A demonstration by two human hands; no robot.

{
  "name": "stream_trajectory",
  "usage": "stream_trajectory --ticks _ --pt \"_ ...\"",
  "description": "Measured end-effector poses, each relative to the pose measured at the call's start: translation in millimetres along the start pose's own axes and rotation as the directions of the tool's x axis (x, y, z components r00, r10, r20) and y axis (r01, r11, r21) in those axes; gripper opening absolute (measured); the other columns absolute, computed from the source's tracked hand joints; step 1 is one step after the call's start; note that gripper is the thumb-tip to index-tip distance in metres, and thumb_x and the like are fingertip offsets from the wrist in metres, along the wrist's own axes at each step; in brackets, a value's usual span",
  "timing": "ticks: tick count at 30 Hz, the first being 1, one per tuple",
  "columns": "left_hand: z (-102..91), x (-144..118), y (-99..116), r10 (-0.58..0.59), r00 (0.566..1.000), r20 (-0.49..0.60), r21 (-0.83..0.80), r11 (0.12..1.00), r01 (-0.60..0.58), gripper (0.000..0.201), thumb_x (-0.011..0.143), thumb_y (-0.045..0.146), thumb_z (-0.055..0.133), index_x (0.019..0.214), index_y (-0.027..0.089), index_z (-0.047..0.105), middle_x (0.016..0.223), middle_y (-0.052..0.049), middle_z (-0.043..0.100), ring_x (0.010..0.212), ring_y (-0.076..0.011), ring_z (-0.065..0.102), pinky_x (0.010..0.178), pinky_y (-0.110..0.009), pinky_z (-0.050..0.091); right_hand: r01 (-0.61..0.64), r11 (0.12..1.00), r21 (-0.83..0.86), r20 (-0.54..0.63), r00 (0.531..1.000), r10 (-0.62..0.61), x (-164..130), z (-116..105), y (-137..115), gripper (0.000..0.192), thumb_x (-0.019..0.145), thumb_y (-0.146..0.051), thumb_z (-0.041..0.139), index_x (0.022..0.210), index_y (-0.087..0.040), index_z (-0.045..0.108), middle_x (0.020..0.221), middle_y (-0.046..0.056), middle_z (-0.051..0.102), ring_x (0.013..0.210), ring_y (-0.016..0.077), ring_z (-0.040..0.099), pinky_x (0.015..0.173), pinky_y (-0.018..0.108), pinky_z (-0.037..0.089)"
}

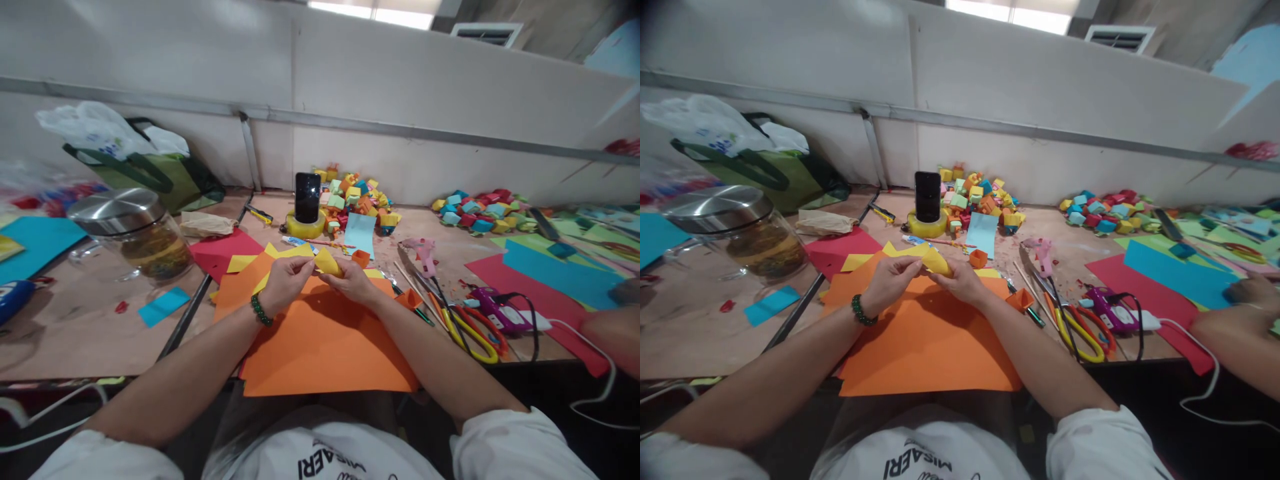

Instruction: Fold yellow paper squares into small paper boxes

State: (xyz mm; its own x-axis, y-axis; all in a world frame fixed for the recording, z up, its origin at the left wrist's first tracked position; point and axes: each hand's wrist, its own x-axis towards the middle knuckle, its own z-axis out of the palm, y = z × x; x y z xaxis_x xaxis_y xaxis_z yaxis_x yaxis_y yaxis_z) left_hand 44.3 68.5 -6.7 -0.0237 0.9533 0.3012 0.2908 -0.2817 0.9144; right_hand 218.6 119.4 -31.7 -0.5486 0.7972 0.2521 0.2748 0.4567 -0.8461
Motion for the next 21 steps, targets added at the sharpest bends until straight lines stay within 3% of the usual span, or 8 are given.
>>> stream_trajectory --ticks 8,12,15,21 --pt "-1.5 0.2 0.7 0.087 0.996 0.013 0.174 0.981 -0.087 0.032 0.083 0.036 0.046 0.062 0.017 0.062 0.063 -0.003 0.067 0.065 -0.0163 0.061 0.064 -0.025 0.047 0.013 0.999 -0.05 -0.012 1.0 -0.014 -0.2 0.1 -0.8 0.028 0.08 -0.046 0.06 0.084 -0.018 0.061 0.065 0.0 0.055 0.064 0.016 0.053 0.055 0.025 0.039" --pt "-3.8 1.6 0.8 0.036 0.998 0.052 0.138 0.99 -0.043 0.033 0.084 0.039 0.045 0.068 0.017 0.063 0.069 -0.004 0.067 0.068 -0.0161 0.061 0.066 -0.025 0.047 0.031 0.997 -0.068 -0.017 0.999 -0.032 0.2 -0.4 -1.7 0.026 0.08 -0.044 0.06 0.083 -0.018 0.061 0.066 0.0 0.055 0.065 0.0159 0.053 0.057 0.025 0.039" --pt "-4.1 2.5 -0.5 -0.005 0.994 0.108 0.107 0.994 -0.006 0.035 0.085 0.046 0.047 0.075 0.016 0.063 0.067 -0.001 0.062 0.061 -0.0131 0.055 0.058 -0.023 0.043 0.063 0.993 -0.101 0.023 0.998 -0.061 -1.0 0.2 -4.6 0.026 0.08 -0.044 0.06 0.075 -0.018 0.059 0.066 0.0 0.056 0.062 0.0144 0.05 0.057 0.025 0.038" --pt "1.9 3.1 -11.1 -0.057 0.987 0.149 0.241 0.97 0.02 0.038 0.08 0.049 0.053 0.059 0.017 0.054 0.053 0.002 0.053 0.053 -0.0111 0.046 0.05 -0.022 0.034 0.096 0.98 -0.175 0.125 0.989 -0.074 -4.9 6.3 -6.8 0.016 0.08 -0.032 0.057 0.075 -0.017 0.062 0.071 0.001 0.061 0.062 0.0123 0.05 0.06 0.024 0.037"
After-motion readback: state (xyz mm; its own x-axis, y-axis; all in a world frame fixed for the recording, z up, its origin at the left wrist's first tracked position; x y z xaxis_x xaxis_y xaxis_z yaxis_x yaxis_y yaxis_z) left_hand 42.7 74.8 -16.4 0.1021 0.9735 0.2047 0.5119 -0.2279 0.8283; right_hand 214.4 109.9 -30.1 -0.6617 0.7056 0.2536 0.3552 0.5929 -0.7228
